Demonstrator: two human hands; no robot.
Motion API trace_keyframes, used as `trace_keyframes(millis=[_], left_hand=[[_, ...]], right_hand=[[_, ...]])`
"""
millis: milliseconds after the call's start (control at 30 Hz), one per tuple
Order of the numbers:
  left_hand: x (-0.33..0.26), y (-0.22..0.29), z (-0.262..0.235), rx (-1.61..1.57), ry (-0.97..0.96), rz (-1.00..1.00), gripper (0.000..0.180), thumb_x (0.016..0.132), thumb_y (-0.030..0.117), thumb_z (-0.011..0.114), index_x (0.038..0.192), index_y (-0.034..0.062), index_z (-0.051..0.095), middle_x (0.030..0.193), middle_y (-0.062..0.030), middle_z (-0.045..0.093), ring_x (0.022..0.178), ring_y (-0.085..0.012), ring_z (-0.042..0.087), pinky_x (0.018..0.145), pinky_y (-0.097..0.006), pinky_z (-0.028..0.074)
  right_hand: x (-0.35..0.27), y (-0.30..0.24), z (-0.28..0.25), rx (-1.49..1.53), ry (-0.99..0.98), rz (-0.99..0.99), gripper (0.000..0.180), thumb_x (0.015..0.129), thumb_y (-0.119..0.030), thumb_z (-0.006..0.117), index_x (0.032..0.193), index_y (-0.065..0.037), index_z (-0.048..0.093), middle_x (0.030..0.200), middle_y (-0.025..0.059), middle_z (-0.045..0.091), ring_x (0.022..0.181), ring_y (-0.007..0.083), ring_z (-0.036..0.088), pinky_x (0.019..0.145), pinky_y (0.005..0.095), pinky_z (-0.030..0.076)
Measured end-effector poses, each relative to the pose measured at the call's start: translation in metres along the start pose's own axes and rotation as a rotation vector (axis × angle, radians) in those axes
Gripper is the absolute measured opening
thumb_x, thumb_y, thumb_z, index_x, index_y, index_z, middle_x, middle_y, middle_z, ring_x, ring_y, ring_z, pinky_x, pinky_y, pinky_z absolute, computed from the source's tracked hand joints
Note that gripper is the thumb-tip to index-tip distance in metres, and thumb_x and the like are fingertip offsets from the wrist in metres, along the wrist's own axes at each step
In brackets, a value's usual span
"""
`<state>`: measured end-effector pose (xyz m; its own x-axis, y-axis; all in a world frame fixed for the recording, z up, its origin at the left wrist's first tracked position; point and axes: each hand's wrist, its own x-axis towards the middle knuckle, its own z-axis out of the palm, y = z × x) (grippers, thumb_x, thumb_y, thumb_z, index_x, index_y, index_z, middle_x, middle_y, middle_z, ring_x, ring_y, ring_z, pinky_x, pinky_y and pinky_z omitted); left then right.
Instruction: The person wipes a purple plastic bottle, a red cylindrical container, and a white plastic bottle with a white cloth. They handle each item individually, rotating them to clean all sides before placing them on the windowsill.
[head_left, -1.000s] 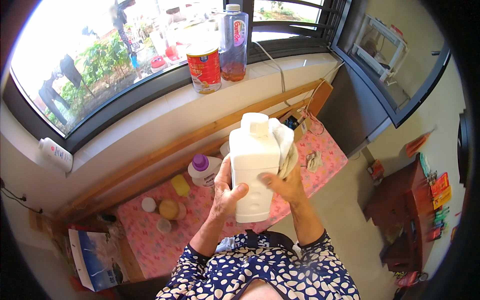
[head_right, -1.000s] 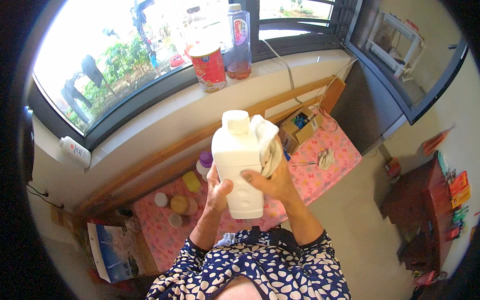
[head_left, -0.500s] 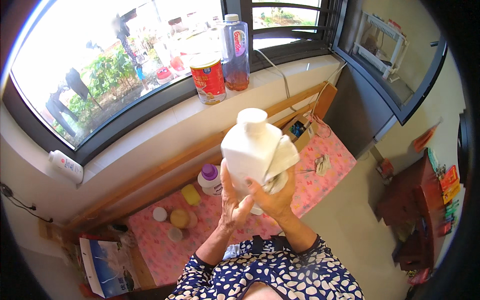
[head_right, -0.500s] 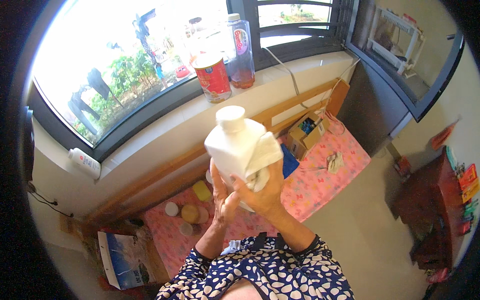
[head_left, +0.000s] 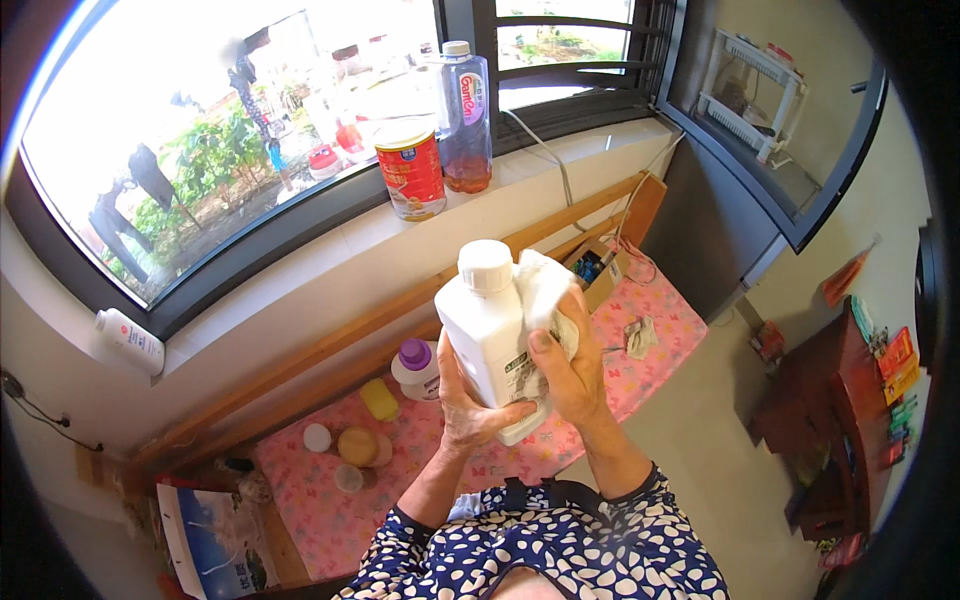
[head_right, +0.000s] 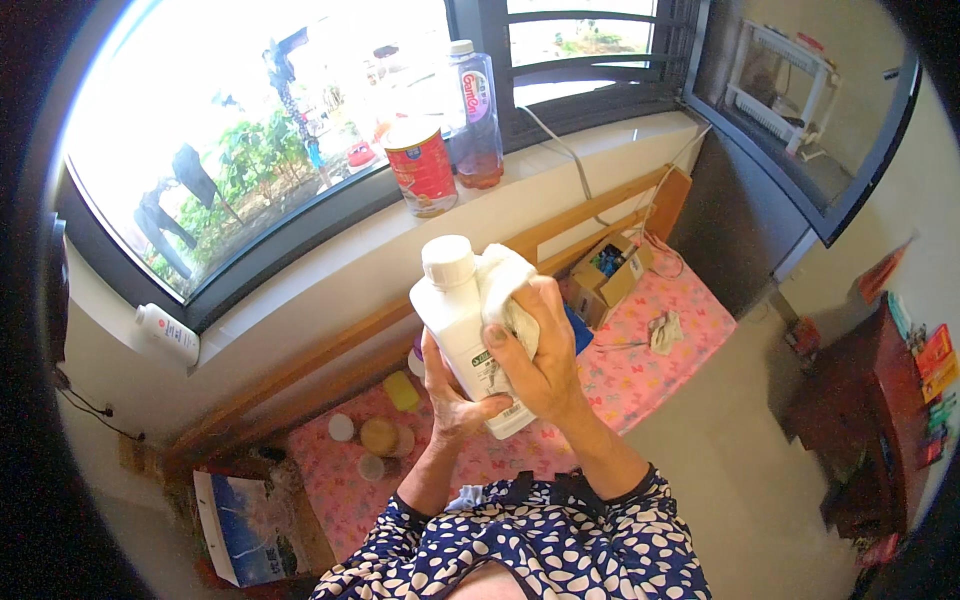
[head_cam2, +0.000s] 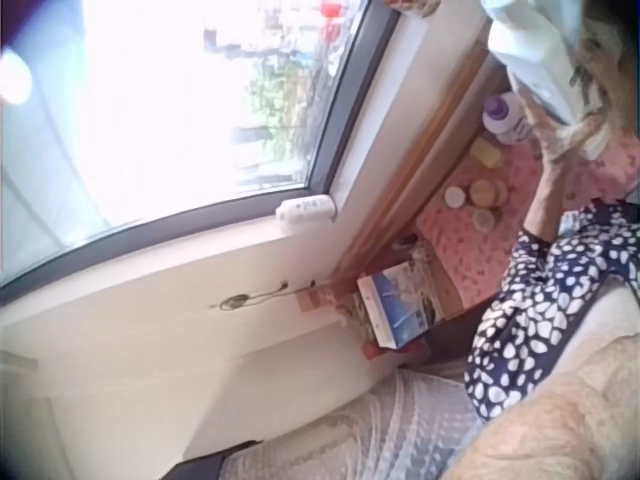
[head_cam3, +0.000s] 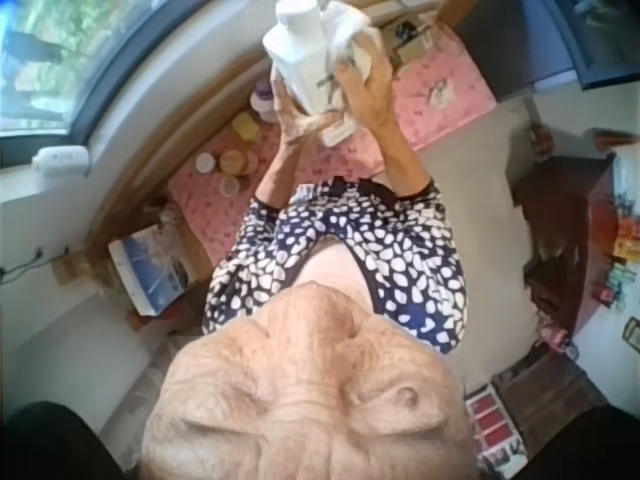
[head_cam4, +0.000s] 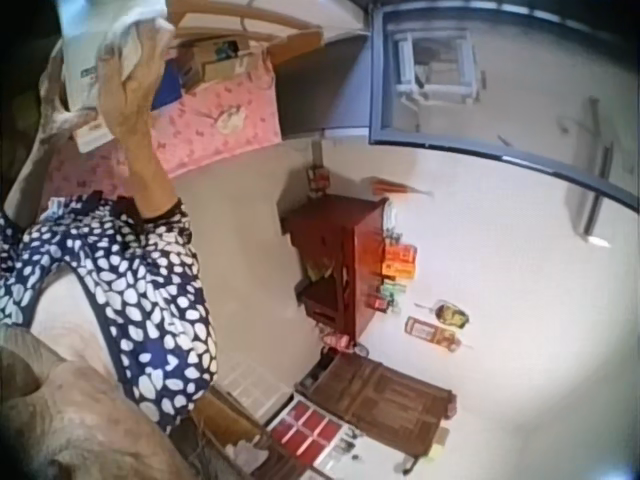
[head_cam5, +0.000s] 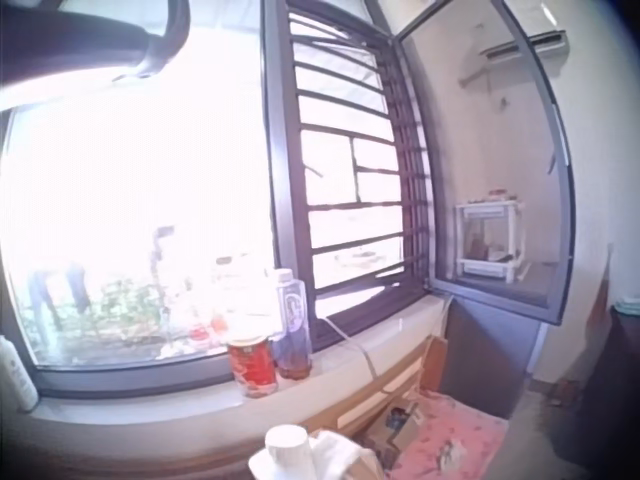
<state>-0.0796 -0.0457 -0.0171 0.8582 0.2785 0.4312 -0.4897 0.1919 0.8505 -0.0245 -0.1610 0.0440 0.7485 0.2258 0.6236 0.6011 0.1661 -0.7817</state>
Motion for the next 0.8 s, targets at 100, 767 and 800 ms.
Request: trace_keyframes(millis=[100,767,800], left_hand=[[-0.004,-0.001,0.001,-0.096,0.007,-0.049,0.111,0.058,0.008,0.080,0.145,0.0088,0.010,0.127,-0.0129,0.045,0.117,-0.0258,0.049,0.096,-0.041,0.045],[-0.017,-0.003,-0.010,0.075,-0.049,-0.032,0.111,0.056,0.010,0.079,0.145,0.0049,0.013,0.130,-0.0139,0.046,0.119,-0.0249,0.048,0.100,-0.040,0.041],[-0.018,-0.005,-0.012,0.098,-0.064,-0.020,0.110,0.056,0.010,0.080,0.145,0.0047,0.014,0.130,-0.0140,0.046,0.119,-0.0250,0.048,0.100,-0.041,0.041]], right_hand=[[0.013,-0.003,-0.011,0.055,-0.107,0.095,0.040,0.087,-0.021,0.061,0.118,0.002,0.052,0.106,0.0132,0.051,0.096,0.0196,0.051,0.084,0.0313,0.042],[-0.004,0.000,-0.011,0.024,0.099,-0.158,0.018,0.083,-0.014,0.066,0.094,-0.002,0.060,0.100,0.0110,0.056,0.089,0.0203,0.051,0.079,0.0334,0.044],[-0.006,0.000,-0.011,0.060,0.122,-0.044,0.018,0.085,-0.015,0.065,0.096,-0.001,0.060,0.099,0.0112,0.055,0.089,0.0186,0.052,0.079,0.0324,0.044]])
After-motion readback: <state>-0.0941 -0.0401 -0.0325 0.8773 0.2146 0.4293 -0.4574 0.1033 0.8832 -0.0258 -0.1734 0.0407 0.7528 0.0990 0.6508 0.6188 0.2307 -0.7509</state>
